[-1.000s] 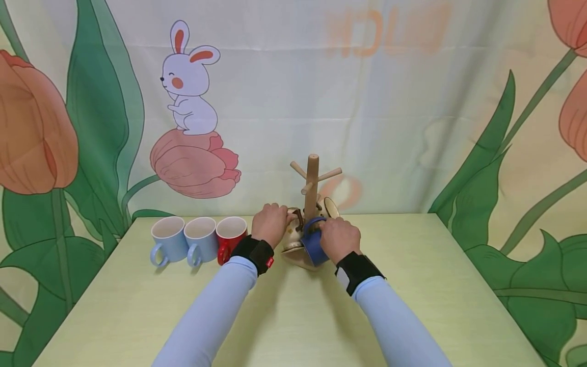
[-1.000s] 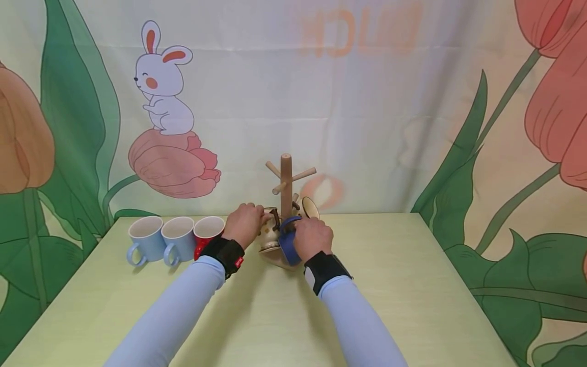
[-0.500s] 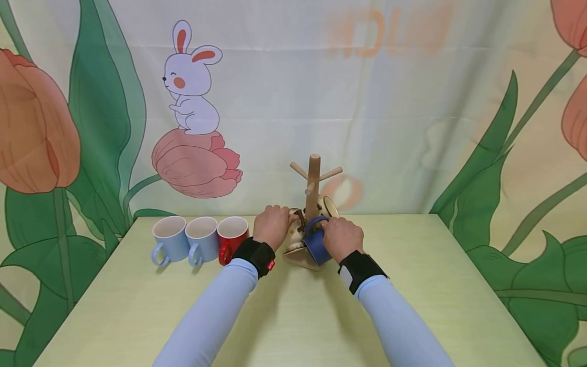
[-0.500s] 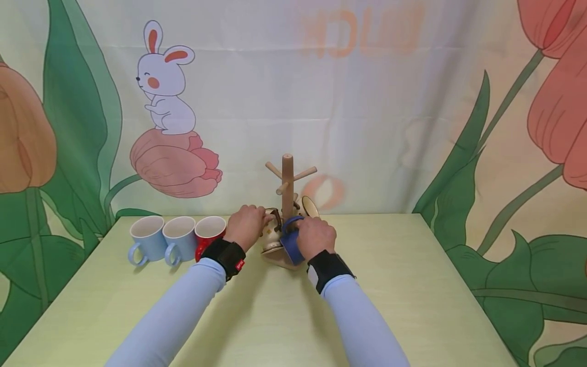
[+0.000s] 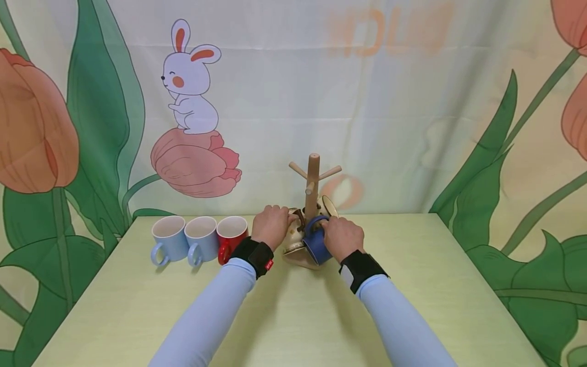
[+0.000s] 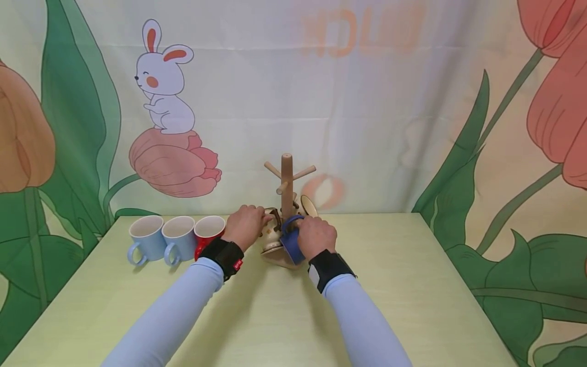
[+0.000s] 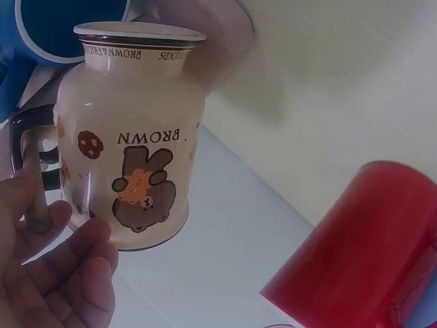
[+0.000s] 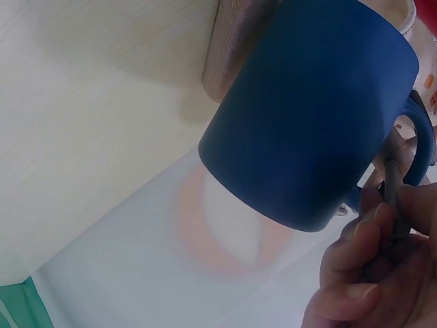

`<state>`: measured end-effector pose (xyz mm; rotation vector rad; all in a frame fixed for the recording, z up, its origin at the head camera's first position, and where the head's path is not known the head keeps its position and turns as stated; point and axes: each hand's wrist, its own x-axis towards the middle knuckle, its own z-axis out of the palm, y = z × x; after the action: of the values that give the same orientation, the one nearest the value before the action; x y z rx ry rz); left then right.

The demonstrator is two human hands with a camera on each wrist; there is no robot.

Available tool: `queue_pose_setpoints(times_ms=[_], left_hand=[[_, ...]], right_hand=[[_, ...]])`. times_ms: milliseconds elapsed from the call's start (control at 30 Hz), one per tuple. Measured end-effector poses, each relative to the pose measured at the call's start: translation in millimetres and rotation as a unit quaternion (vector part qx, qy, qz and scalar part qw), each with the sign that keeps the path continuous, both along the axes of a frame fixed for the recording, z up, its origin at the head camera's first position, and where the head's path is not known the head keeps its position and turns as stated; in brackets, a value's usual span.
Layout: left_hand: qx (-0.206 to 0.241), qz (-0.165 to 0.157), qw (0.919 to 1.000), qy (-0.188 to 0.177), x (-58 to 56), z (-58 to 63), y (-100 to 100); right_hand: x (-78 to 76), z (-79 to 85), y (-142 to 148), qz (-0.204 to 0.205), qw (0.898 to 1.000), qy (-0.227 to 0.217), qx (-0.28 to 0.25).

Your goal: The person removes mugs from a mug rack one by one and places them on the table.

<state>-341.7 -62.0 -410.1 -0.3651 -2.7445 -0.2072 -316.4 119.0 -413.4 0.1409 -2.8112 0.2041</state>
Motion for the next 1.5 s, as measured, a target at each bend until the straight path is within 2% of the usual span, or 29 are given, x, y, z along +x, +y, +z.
queue_pose_setpoints(times_ms=[233, 700, 933, 1267, 1367, 1500], left_hand=[[-0.004, 0.001, 0.9998, -0.020, -1.1, 1.2, -2], [-0.007, -0.007, 0.9998, -0.018, 0.8, 3.4, -6], [-0.018, -0.011, 0.9993, -0.030, 3.6, 7.3, -10], [-0.006, -0.004, 0.9999, -0.008, 6.8, 6.4, -17], [0.004, -0.002, 1.0000, -0.005, 9.8, 7.5, -21], [0.023, 0.004, 0.9997, -0.010, 15.2, 7.3, -29]], right_hand=[[0.7, -0.6, 1, 0.003, 1.000, 0.001, -0.001], [1.8, -3.2, 3, 0.003, 1.000, 0.000, -0.015], [1.7, -8.3, 6, 0.001, 0.999, 0.010, -0.038], [6.5, -10.6, 10, 0.008, 0.998, 0.017, -0.052], [9.0, -11.7, 11, 0.001, 0.997, 0.017, -0.079], [14.1, -11.5, 14, -0.019, 0.990, 0.001, -0.140]])
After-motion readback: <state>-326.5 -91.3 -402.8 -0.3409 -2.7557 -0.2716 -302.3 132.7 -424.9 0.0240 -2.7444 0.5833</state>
